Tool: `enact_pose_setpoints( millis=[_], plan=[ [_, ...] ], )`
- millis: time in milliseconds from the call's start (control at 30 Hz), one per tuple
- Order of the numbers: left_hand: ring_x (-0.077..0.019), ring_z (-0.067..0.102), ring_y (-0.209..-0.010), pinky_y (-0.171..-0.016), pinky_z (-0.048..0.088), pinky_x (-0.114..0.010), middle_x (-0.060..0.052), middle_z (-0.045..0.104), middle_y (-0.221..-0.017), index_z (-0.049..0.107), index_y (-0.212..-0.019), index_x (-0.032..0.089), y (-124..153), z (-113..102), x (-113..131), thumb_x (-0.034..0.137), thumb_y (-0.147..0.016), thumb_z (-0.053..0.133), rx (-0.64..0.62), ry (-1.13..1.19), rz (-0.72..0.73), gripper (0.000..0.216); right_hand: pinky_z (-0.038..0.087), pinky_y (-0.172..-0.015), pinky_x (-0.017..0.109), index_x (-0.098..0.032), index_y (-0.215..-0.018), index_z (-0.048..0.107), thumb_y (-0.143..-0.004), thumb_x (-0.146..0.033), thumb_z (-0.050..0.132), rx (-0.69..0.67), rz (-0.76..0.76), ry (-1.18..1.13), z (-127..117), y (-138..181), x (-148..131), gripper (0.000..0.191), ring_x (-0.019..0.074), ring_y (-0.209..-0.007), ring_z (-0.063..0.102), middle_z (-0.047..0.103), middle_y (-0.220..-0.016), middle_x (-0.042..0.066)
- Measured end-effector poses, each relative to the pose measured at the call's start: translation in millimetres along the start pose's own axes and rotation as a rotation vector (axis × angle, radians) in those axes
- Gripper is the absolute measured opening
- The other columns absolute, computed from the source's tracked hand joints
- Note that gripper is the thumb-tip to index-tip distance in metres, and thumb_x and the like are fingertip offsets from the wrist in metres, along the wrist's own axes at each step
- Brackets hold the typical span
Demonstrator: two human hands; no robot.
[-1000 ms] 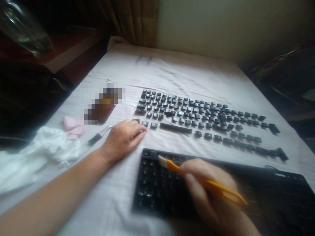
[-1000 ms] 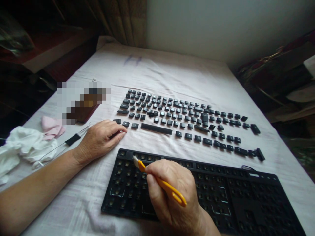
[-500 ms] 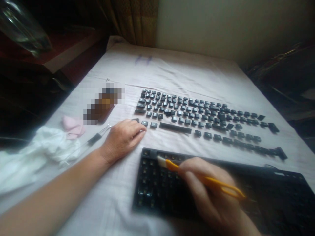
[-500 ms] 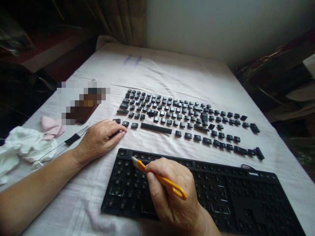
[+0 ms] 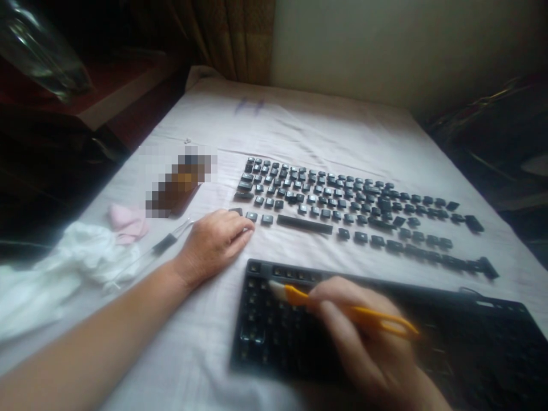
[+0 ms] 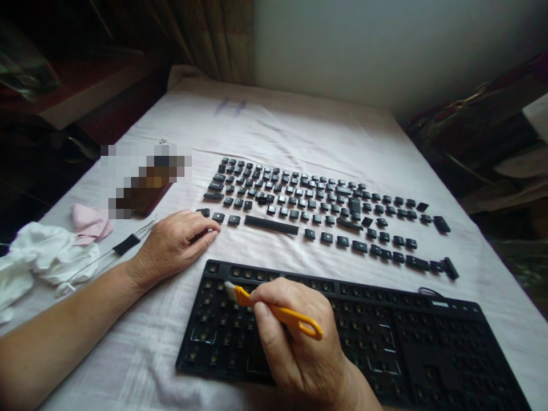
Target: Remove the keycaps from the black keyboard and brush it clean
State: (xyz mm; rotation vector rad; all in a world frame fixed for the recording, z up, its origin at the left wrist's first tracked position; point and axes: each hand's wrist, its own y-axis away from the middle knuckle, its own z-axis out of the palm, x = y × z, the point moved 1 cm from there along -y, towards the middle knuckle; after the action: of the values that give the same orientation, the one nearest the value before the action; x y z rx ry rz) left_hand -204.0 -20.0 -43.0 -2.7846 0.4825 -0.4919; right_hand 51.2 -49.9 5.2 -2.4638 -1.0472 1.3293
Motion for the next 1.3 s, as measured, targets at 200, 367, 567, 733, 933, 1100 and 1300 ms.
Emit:
enact_pose_setpoints(
  millis=[200,367,567,733,933,1100,1300],
  plan=[
    [-0.0153,0.062,-0.083,-0.077,0.044,-0.029,0.002,0.069,-0.088,0.066,-0.095,0.023,-1,0,0,0.029,-0.095,0.053,0.011,0.007,0.010,0.014,0.055,-0.057,0.025,-0.020,-0.093,0.061,-0.091,-0.008,0.050,0.044,0.019,-0.001,0,2,1,0.016,0.0158,-0.061,0.070,0.071,-0.074,0.001],
    [-0.0146,0.061,-0.082,-0.077,0.044,-0.028,0.002,0.069,-0.087,0.066,-0.095,0.023,0,0,-1,0.028,-0.095,0.053,0.023,-0.002,0.027,0.014,0.055,-0.059,0.022,-0.021,-0.092,0.060,-0.092,-0.007,0.048,0.035,0.048,-0.047,1,1,1,0.018,0.0141,-0.063,0.070,0.071,-0.075,0.000],
    [-0.0147,0.061,-0.082,-0.076,0.044,-0.028,0.002,0.069,-0.087,0.066,-0.095,0.023,0,-1,1,0.029,-0.095,0.053,0.019,0.016,0.022,0.014,0.055,-0.059,0.022,-0.020,-0.091,0.063,-0.092,-0.009,0.050,0.017,0.066,-0.099,1,2,3,0.018,0.0132,-0.062,0.069,0.070,-0.074,0.000],
    [-0.0151,0.060,-0.079,-0.075,0.043,-0.029,0.001,0.067,-0.082,0.067,-0.093,0.023,-1,-1,1,0.031,-0.093,0.057,-0.001,0.017,0.007,0.013,0.055,-0.059,0.015,-0.024,-0.093,0.066,-0.094,-0.010,0.051,0.283,0.204,-0.242,1,8,8,0.020,0.0088,-0.061,0.065,0.067,-0.072,-0.004],
    [-0.0148,0.061,-0.081,-0.075,0.045,-0.029,0.002,0.068,-0.085,0.066,-0.093,0.024,0,-1,0,0.030,-0.094,0.054,0.002,-0.029,0.031,0.013,0.057,-0.058,0.017,-0.026,-0.104,0.071,-0.092,-0.013,0.060,0.386,0.241,-0.239,0,8,18,0.020,0.0100,-0.063,0.068,0.071,-0.081,-0.002],
    [-0.0169,0.062,-0.083,-0.077,0.046,-0.031,0.001,0.069,-0.088,0.066,-0.096,0.023,1,0,1,0.028,-0.095,0.051,0.014,-0.107,0.075,0.015,0.058,-0.060,0.024,-0.023,-0.095,0.071,-0.087,-0.015,0.066,0.399,0.231,-0.142,-1,4,18,0.013,0.0126,-0.061,0.067,0.073,-0.080,-0.001],
    [-0.0191,0.063,-0.083,-0.076,0.047,-0.033,-0.001,0.069,-0.088,0.066,-0.097,0.023,1,0,3,0.029,-0.095,0.050,0.020,-0.180,0.113,0.017,0.059,-0.062,0.024,-0.022,-0.101,0.069,-0.090,-0.010,0.060,0.415,0.121,-0.167,-2,10,20,0.019,0.0120,-0.063,0.068,0.072,-0.082,-0.001]
  ],
)
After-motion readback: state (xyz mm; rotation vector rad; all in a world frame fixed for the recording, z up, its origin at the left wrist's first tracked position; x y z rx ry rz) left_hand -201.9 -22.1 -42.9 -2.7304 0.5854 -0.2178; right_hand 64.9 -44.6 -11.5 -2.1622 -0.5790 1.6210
